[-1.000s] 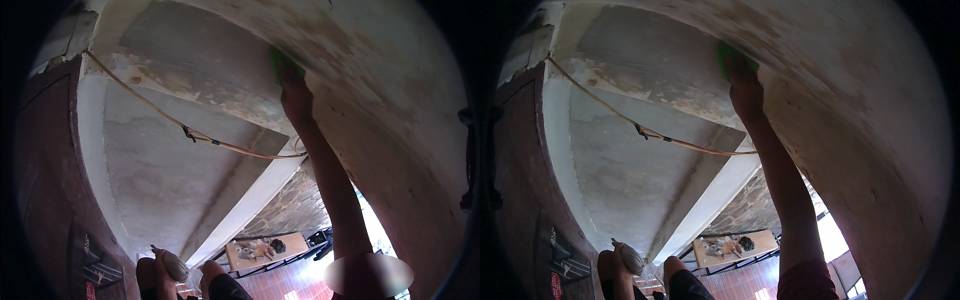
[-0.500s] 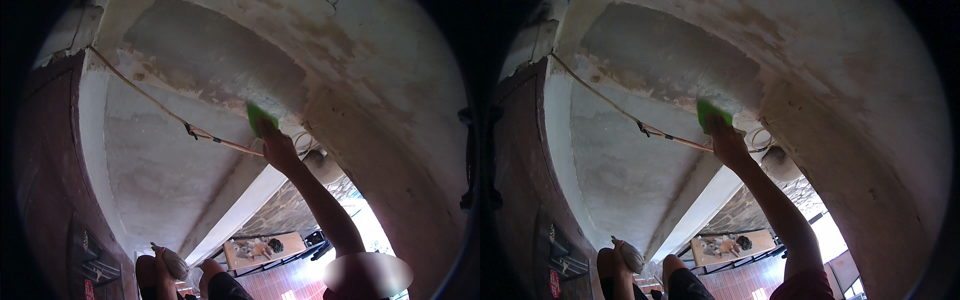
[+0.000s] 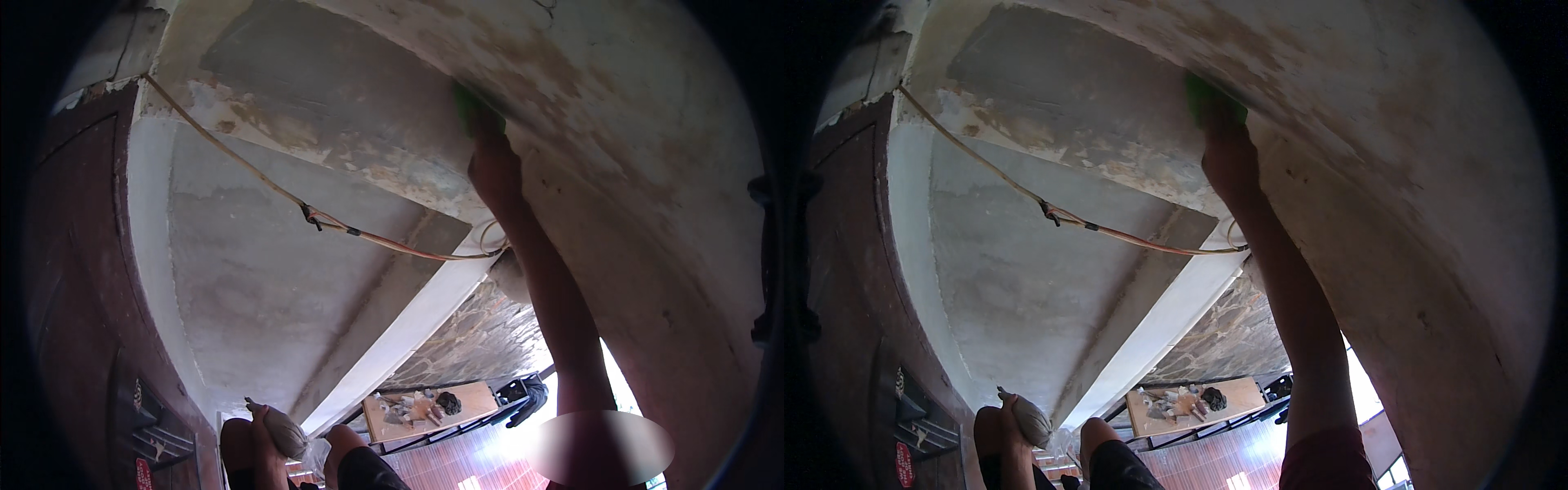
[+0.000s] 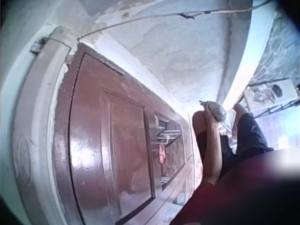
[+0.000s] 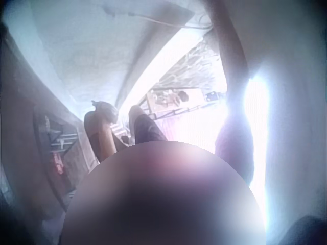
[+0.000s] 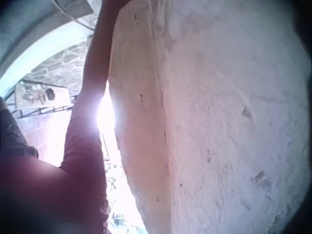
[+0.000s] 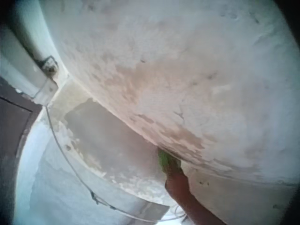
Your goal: The person applies a bead of sealant from a caulking gun onto a ceiling surface and then smooths it with a green plastic scraper. The person repeatedly reloads the scraper with sealant and continues smoothing the bead along the ceiling.
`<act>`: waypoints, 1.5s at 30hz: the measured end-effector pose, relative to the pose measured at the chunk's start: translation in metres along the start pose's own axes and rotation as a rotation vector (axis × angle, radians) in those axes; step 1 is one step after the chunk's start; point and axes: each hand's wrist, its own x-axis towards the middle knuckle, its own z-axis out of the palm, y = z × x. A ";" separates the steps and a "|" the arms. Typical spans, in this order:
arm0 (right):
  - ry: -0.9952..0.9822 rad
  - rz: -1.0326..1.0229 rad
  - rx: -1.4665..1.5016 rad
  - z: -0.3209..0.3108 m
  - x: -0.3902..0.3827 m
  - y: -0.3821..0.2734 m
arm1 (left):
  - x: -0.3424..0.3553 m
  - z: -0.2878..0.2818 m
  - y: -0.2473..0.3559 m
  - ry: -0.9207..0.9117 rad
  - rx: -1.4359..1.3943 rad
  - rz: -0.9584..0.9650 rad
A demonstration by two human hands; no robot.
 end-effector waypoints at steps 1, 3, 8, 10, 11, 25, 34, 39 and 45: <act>-0.001 -0.046 -0.108 0.009 -0.003 -0.001 | 0.002 -0.002 0.000 -0.022 0.000 0.009; 0.070 -0.203 -0.302 0.030 -0.011 -0.005 | 0.003 -0.006 0.000 -0.005 0.009 0.006; -0.091 -0.226 -0.290 0.061 -0.066 -0.026 | 0.001 -0.006 0.001 0.022 0.040 0.088; -0.234 -0.219 -0.244 0.058 -0.100 -0.049 | -0.001 -0.005 0.001 0.019 0.035 0.085; -0.207 -0.221 -0.138 0.052 -0.115 -0.057 | -0.002 -0.005 0.001 0.008 0.037 0.076; 0.160 0.010 0.010 -0.011 -0.052 0.030 | 0.009 -0.011 -0.006 -0.012 0.026 0.057; 0.109 -0.112 -0.141 0.065 -0.075 0.031 | -0.014 0.006 0.005 0.037 0.053 0.069; -0.155 -0.098 -0.105 0.070 -0.129 -0.008 | -0.004 0.003 -0.001 0.011 0.061 0.102; -0.123 0.122 0.178 0.010 -0.154 -0.047 | -0.001 0.001 -0.007 0.032 0.032 0.047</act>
